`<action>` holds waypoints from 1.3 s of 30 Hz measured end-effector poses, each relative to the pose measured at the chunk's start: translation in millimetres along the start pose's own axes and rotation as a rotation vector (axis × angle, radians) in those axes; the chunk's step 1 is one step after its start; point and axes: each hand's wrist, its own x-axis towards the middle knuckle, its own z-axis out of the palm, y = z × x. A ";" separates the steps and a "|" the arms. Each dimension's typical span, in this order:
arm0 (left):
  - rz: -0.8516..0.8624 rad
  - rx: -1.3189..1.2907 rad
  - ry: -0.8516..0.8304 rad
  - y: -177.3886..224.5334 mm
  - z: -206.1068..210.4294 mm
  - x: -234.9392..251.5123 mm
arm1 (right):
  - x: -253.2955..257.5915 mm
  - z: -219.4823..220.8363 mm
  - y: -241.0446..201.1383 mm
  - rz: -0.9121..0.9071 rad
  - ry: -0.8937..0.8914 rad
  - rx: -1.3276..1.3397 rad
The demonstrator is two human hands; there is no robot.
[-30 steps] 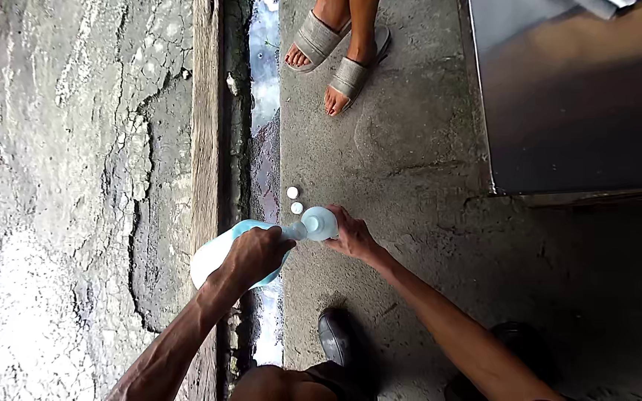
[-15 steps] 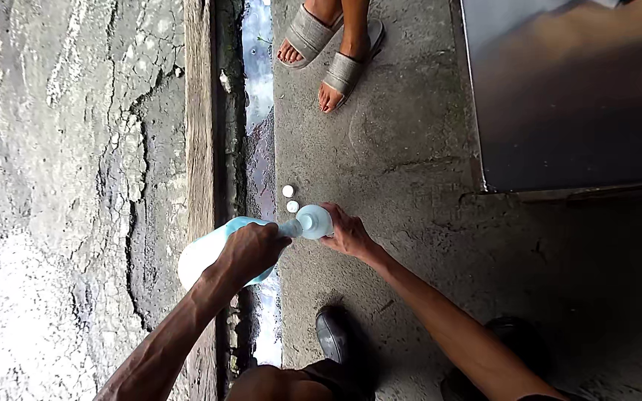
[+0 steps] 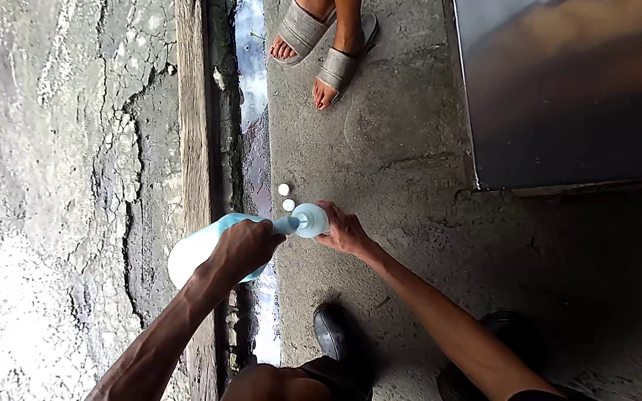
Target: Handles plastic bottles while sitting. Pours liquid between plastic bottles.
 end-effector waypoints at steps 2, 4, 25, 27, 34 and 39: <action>0.007 0.003 0.007 0.0 0.7 0.0 | -0.2 0.4 0.5 -0.008 0.008 0.003; 0.012 0.000 0.011 0.3 0.2 -0.2 | -0.5 0.3 0.3 -0.014 0.019 0.003; -0.014 0.042 -0.025 2.5 -4.9 1.6 | 1.1 -1.3 -0.3 -0.040 0.025 -0.030; -0.016 0.050 -0.028 3.3 -5.6 1.8 | 1.2 -0.9 0.0 -0.045 0.031 -0.036; -0.019 0.060 -0.038 4.9 -5.9 2.3 | 0.6 -2.0 -1.1 -0.025 0.022 -0.030; -0.003 0.063 -0.019 3.8 -4.3 1.9 | 0.0 -1.5 -1.2 -0.013 0.017 -0.032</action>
